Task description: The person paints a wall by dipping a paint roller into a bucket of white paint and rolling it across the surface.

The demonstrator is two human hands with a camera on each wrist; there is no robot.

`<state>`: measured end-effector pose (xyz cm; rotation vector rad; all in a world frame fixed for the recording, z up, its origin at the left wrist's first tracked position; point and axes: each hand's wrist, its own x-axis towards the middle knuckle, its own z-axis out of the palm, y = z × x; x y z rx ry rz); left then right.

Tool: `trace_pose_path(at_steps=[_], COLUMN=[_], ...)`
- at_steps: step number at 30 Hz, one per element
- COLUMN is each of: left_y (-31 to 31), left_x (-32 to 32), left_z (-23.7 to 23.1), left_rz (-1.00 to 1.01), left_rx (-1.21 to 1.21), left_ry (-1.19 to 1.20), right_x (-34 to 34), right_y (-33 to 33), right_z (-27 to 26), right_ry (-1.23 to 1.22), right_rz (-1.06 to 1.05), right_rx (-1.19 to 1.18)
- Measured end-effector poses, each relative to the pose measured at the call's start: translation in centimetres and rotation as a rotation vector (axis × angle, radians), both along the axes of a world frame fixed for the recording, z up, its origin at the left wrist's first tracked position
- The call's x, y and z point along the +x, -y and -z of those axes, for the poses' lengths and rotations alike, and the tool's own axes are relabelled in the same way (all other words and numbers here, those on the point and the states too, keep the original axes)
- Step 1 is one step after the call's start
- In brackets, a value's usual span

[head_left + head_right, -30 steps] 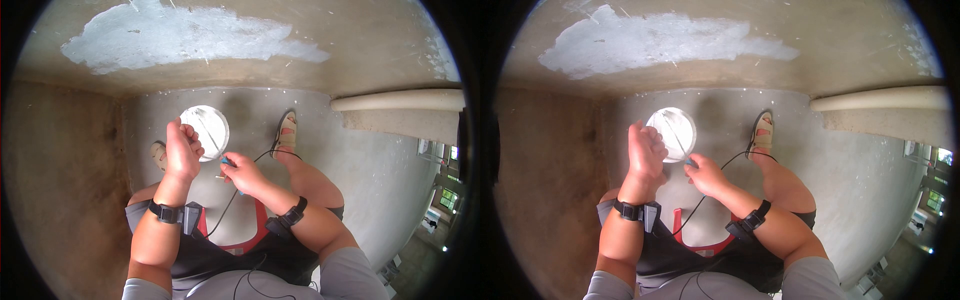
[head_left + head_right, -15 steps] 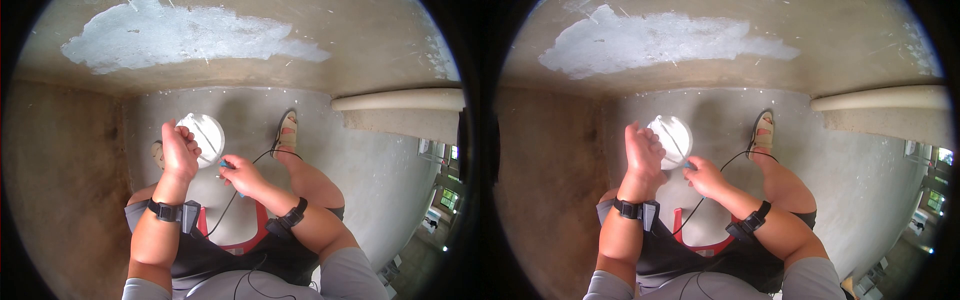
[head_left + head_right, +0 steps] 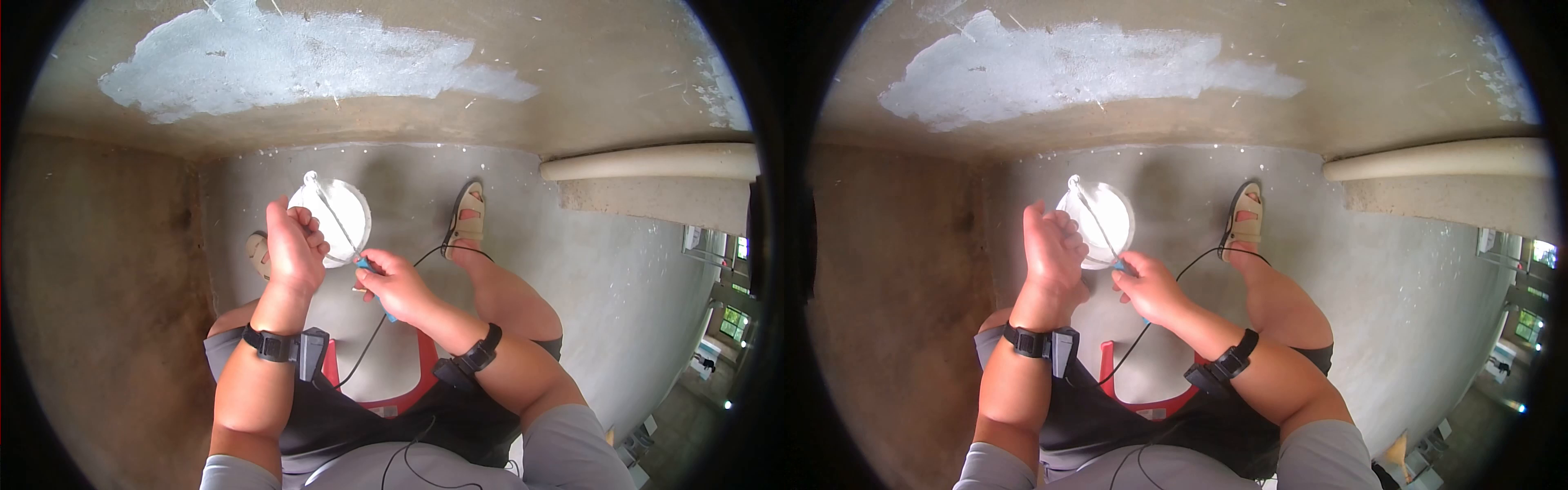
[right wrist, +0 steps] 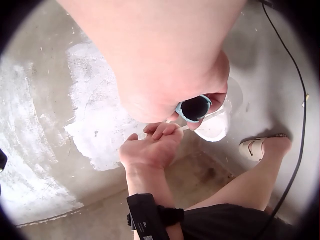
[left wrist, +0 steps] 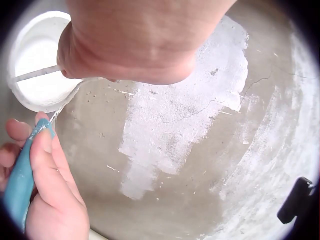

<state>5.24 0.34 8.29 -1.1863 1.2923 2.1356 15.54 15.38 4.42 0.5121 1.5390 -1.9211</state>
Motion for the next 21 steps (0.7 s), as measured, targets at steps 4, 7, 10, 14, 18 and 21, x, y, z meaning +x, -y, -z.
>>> trace_pose_path(at_steps=[4, 7, 10, 14, 18, 21], left_y=[-0.2, -0.3, -0.5, -0.1, 0.3, 0.2], left_x=[-0.1, -0.1, 0.0, 0.1, 0.1, 0.4], left_z=[-0.2, -0.1, 0.2, 0.5, 0.9, 0.5], left_rz=[0.02, 0.031, 0.035, 0.04, 0.037, 0.04], left_rx=[-0.021, -0.042, -0.064, -0.088, -0.095, -0.104], left_ry=[-0.001, 0.015, 0.023, 0.038, 0.041, 0.057], right_x=[0.5, 0.4, 0.0, -0.3, -1.0, -1.7], right_y=[-0.1, -0.1, -0.6, -0.6, -0.8, -0.9], right_z=[1.0, 0.7, -0.5, -1.1, -2.1, -3.3], right_ry=[-0.026, -0.017, 0.019, 0.021, -0.016, -0.044], right_rz=[0.035, 0.086, 0.056, 0.08, 0.087, 0.109], right_rx=[-0.028, -0.08, -0.103, -0.144, -0.185, -0.222])
